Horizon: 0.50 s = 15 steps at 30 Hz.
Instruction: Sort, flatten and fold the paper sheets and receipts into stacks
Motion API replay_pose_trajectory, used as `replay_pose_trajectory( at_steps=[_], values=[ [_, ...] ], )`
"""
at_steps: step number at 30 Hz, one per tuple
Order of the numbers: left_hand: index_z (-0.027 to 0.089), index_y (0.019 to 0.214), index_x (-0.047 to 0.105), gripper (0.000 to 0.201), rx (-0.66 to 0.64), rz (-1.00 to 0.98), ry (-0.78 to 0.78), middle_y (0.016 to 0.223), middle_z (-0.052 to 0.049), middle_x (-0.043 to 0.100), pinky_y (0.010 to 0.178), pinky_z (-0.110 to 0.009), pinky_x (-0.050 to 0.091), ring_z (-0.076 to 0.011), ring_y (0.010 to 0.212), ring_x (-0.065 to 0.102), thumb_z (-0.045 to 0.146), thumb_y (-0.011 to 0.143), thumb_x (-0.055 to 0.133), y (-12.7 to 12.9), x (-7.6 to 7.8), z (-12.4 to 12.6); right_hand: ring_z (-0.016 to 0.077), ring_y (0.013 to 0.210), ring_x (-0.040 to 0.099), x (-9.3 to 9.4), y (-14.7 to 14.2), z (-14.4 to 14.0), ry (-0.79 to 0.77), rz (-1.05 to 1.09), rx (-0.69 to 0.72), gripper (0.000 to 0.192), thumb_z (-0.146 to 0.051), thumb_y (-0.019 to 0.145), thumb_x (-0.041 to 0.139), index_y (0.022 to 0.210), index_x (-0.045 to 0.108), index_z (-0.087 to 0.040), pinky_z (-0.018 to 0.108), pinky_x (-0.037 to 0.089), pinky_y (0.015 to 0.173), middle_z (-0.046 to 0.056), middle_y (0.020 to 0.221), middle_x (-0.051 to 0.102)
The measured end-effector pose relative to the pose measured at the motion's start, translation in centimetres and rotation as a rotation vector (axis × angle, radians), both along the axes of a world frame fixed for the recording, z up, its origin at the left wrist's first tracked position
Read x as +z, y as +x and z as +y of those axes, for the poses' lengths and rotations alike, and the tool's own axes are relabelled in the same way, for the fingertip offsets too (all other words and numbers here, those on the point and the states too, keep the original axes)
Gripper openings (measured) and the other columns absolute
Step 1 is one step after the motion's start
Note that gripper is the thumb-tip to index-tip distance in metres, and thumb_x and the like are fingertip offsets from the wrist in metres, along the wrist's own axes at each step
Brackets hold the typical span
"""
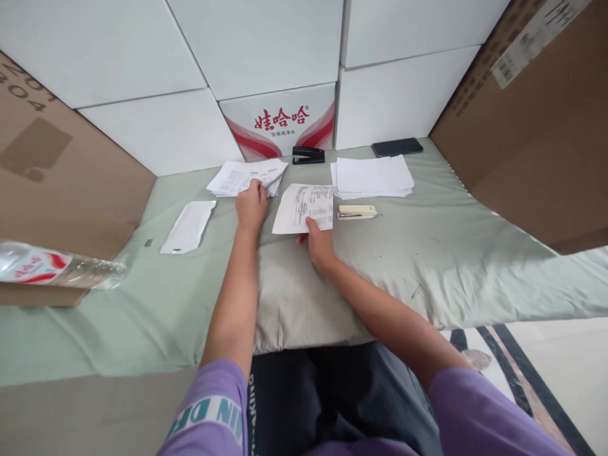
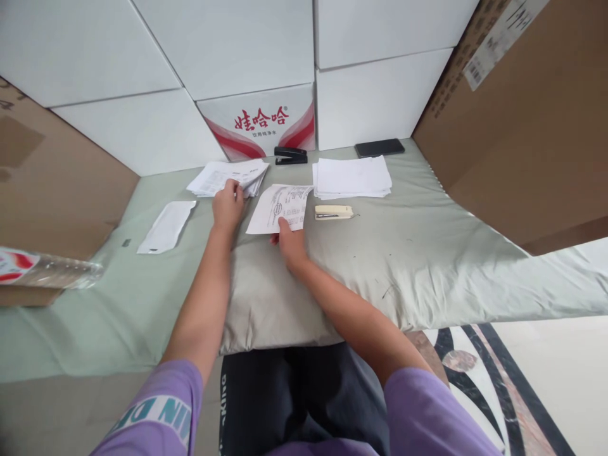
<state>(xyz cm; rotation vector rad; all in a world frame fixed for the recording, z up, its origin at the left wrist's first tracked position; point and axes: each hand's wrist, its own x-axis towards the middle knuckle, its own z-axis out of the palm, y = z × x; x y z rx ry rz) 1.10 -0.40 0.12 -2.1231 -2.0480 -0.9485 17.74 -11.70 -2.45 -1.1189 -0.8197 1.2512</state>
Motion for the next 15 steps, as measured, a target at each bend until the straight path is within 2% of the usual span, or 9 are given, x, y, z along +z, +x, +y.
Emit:
replay_pose_trajectory(
  at_steps=[6,8,9,11,13,15],
  values=[
    [0.025,0.119,0.062,0.030,-0.098,-0.107,-0.008,0.109,-0.010,0.075,0.093,-0.037,0.044,-0.0286,0.106,0.068,0.037,0.103,0.039,0.4,0.6,-0.6,0.0210,0.062,0.059,-0.1,0.1,0.2,-0.033,0.015,0.000,0.023,-0.038,0.093,0.047,0.110,0.052,-0.023,0.039,0.052,0.055,0.005,0.075,0.059],
    [0.023,0.119,0.061,0.027,0.006,-0.164,0.012,0.120,-0.013,0.071,0.100,-0.042,0.044,-0.0317,0.117,0.063,0.037,0.100,0.047,-0.3,0.3,-0.4,0.0207,0.060,0.058,0.1,0.1,0.2,-0.047,0.046,-0.019,0.022,-0.035,0.092,0.049,0.110,0.053,-0.023,0.038,0.051,0.054,0.005,0.075,0.060],
    [0.022,0.120,0.060,0.028,0.105,-0.203,0.030,0.127,-0.016,0.068,0.103,-0.045,0.043,-0.0339,0.123,0.060,0.036,0.096,0.055,-0.9,0.1,-0.2,0.0201,0.059,0.058,0.1,0.1,0.1,-0.048,0.063,-0.026,0.021,-0.034,0.092,0.050,0.109,0.053,-0.023,0.038,0.051,0.053,0.004,0.074,0.060],
    [0.019,0.122,0.056,0.042,0.326,-0.312,0.038,0.136,-0.022,0.060,0.108,-0.051,0.041,-0.0385,0.129,0.055,0.034,0.085,0.070,-2.5,-0.4,0.3,0.0187,0.057,0.056,0.3,0.1,0.0,-0.043,0.096,-0.039,0.020,-0.035,0.091,0.053,0.106,0.054,-0.023,0.035,0.048,0.050,0.003,0.071,0.059],
    [0.017,0.124,0.051,0.057,0.443,-0.449,-0.041,0.130,-0.023,0.063,0.108,-0.053,0.043,-0.0396,0.127,0.058,0.032,0.077,0.079,-4.1,-0.9,0.9,0.0177,0.056,0.056,0.5,0.1,-0.1,-0.033,0.134,-0.045,0.020,-0.036,0.089,0.056,0.104,0.055,-0.022,0.032,0.046,0.048,0.002,0.070,0.059],
    [0.016,0.123,0.049,0.059,0.466,-0.578,-0.102,0.116,-0.017,0.070,0.105,-0.048,0.048,-0.0354,0.119,0.064,0.029,0.076,0.080,-5.1,-1.2,1.5,0.0174,0.057,0.057,0.6,0.1,-0.2,-0.024,0.176,-0.053,0.023,-0.038,0.088,0.060,0.104,0.056,-0.022,0.030,0.044,0.047,0.001,0.069,0.060]
  ],
)
